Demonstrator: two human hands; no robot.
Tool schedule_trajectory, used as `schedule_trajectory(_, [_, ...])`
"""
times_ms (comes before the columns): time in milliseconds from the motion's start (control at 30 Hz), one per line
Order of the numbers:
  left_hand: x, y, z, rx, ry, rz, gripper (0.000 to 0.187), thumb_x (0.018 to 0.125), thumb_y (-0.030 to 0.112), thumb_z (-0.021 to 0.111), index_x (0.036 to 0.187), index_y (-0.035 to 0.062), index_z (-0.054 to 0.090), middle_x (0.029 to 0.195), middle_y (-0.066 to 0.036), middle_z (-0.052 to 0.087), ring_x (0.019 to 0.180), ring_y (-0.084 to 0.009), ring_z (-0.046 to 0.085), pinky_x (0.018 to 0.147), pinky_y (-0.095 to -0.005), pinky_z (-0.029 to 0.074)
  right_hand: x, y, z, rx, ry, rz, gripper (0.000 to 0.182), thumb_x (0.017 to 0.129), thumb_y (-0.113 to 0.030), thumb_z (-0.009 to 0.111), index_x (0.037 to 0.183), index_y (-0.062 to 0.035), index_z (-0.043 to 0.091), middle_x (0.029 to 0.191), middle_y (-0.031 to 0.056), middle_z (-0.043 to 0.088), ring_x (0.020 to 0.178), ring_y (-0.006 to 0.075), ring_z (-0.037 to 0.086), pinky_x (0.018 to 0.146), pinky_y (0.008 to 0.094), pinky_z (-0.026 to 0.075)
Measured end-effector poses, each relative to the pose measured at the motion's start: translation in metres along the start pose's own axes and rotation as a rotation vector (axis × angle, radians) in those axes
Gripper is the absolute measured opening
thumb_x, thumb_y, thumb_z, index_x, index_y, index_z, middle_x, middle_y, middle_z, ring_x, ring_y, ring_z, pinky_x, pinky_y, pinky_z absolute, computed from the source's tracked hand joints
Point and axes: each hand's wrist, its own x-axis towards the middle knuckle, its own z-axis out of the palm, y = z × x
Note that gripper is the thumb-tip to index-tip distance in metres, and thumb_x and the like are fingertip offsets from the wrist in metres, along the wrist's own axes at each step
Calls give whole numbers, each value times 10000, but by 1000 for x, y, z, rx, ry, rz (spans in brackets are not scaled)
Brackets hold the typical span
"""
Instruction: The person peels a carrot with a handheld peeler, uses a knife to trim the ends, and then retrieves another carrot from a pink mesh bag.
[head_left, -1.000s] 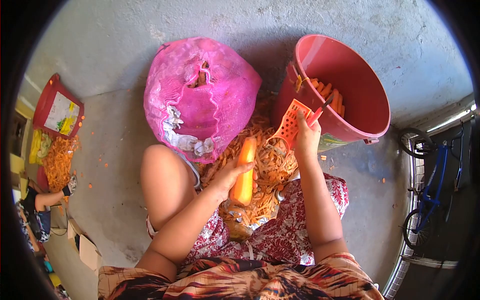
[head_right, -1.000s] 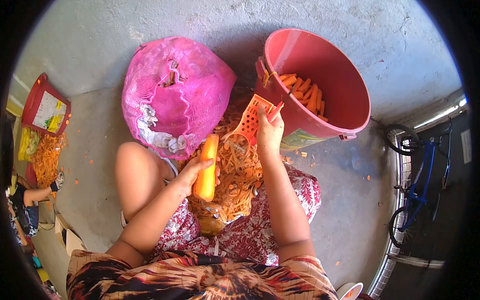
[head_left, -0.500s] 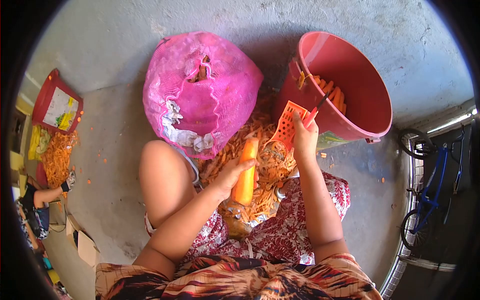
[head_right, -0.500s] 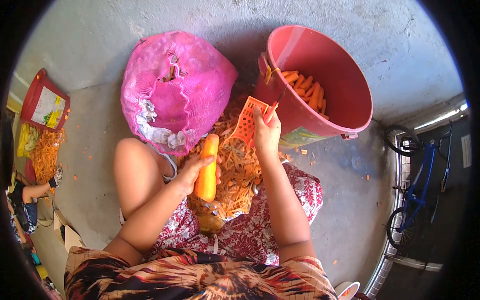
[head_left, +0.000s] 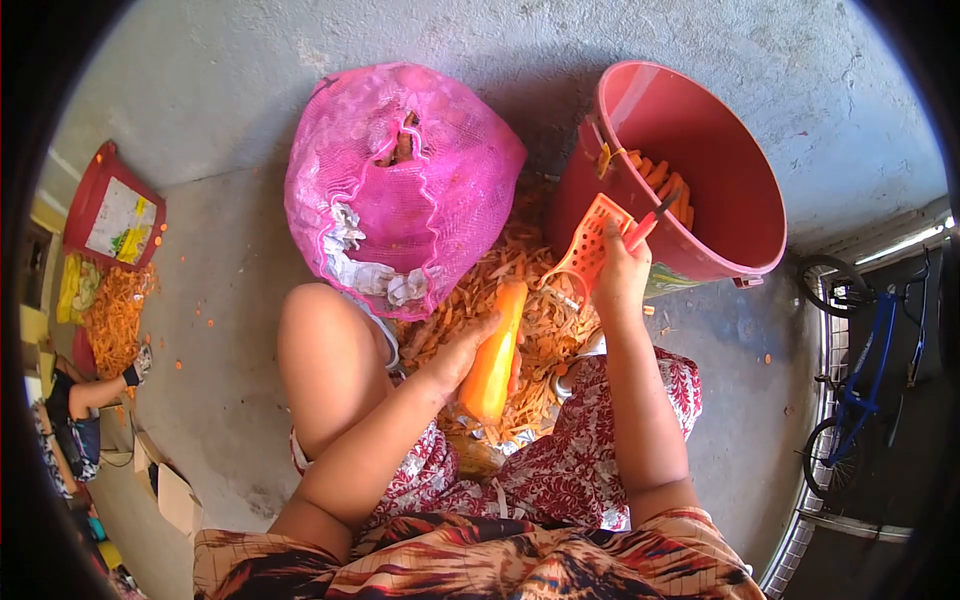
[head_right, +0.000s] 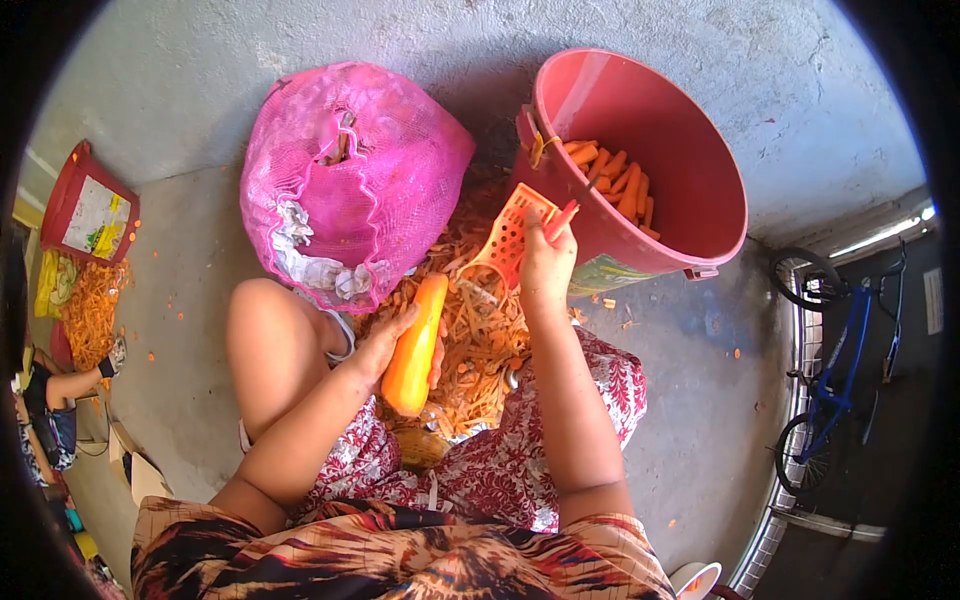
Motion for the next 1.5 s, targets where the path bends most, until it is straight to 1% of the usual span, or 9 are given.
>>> schedule_trajectory(167, [-1,-4,0,104,-70,41,427,777,420,528,923,25,463,698,-126,546,572,-236,561,532,-354,476,9,-1,-8,266,18,37,121,839,-146,512,860,-30,543,731,19,563,593,93,538,529,219,431])
schedule_trajectory(300, [-6,7,13,353,124,86,392,747,325,604,973,39,461,677,-88,541,564,-193,569,537,-318,476,5,-7,-6,-120,-152,68,126,830,-136,519,852,-18,555,715,1,560,619,71,529,564,216,433])
schedule_trajectory(400, [-1,17,-5,987,347,271,460,740,277,624,1064,2,449,689,-60,526,558,-152,545,526,-278,463,-10,-32,-11,-594,-619,78,146,817,-135,511,894,-19,555,706,40,572,638,116,535,585,252,426])
schedule_trajectory(500, [0,22,-24,608,410,160,378,753,234,624,1019,23,457,770,-73,539,580,-155,548,505,-302,486,-23,-34,-13,-1058,-1108,-43,185,798,-190,534,898,-35,537,796,144,593,720,286,571,627,361,422])
schedule_trajectory(533, [-3,24,-23,483,344,128,376,758,266,611,1001,22,461,756,-85,546,580,-170,555,503,-309,487,-27,-21,-11,-1098,-1090,12,195,779,-194,539,916,-55,533,853,194,565,773,369,535,666,395,418])
schedule_trajectory(833, [4,4,-32,-15,44,-139,574,791,578,368,908,30,489,702,-168,536,595,-303,545,573,-412,458,-15,6,-3,62,-52,23,108,828,-115,509,755,-37,498,685,19,544,521,107,501,478,223,432])
schedule_trajectory(1167, [0,-3,-13,10,-42,-261,547,849,522,275,893,10,462,669,-152,520,541,-282,537,518,-379,462,-19,18,7,-443,63,-525,125,803,-54,522,711,-18,447,574,43,428,535,133,406,509,270,376])
schedule_trajectory(1267, [-12,-3,-5,114,-217,-300,590,829,566,267,891,13,465,668,-153,522,539,-278,540,525,-375,463,26,-17,-20,-262,386,-170,145,836,-112,498,725,-28,455,554,10,411,510,104,396,502,253,364])
schedule_trajectory(1500, [-6,5,-12,272,45,-75,561,826,545,338,911,7,474,682,-131,544,547,-242,562,506,-348,481,-15,-7,-3,-276,19,-183,156,833,-146,508,702,-83,450,604,-52,428,535,34,373,483,190,311])
